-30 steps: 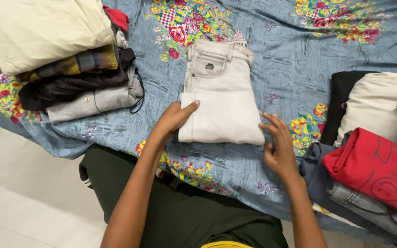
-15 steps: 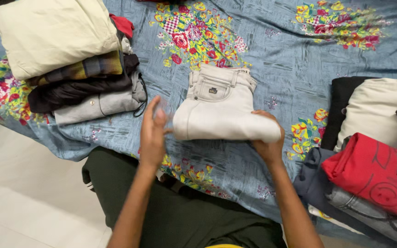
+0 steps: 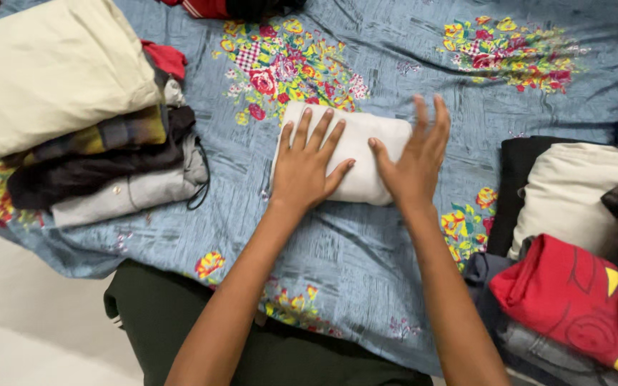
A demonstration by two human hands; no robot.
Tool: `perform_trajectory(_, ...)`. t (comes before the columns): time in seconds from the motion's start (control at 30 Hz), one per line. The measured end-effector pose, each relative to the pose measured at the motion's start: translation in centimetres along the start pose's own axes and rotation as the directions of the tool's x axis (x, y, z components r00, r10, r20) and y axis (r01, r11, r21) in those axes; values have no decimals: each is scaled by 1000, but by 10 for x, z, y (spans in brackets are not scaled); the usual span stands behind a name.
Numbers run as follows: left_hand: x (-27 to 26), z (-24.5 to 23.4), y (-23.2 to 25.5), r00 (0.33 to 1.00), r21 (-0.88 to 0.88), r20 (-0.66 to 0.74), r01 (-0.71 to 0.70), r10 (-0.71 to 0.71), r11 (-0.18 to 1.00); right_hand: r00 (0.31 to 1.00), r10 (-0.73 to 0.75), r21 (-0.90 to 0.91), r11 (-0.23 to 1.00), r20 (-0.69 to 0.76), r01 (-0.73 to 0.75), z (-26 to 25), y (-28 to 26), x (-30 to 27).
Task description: The person folds a pair of cream-colored pants, then a plaid scarf, and finally a pair of white jeans on a bed. They smooth and fold each item neatly by hand.
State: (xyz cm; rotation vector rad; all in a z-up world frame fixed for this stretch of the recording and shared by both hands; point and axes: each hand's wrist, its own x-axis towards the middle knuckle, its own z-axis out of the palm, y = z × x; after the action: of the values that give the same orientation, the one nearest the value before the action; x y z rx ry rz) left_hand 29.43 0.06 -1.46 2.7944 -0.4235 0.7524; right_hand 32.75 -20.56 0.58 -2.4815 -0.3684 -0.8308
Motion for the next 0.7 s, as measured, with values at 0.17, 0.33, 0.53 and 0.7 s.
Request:
perform_trajectory(0.17, -8, 3, 1, 996, -33, 63, 65, -63, 997, 948, -79, -70, 992, 309, 105, 19, -19, 1)
perform_trajectory(0.33, 0, -5, 4, 987, -85, 113, 122, -112, 989, 937, -74, -5, 997, 342, 81, 25, -11, 7)
perform_trajectory(0.53, 13, 4, -5, 983, -130, 148, 132, -113, 983, 930, 0, 99, 994, 367, -39, 46, 6, 10)
perform_trajectory(0.7, 11, 6, -3, 987, -122, 115, 125, -111, 985, 932, 36, 156, 983, 360, -98, 67, 28, 0)
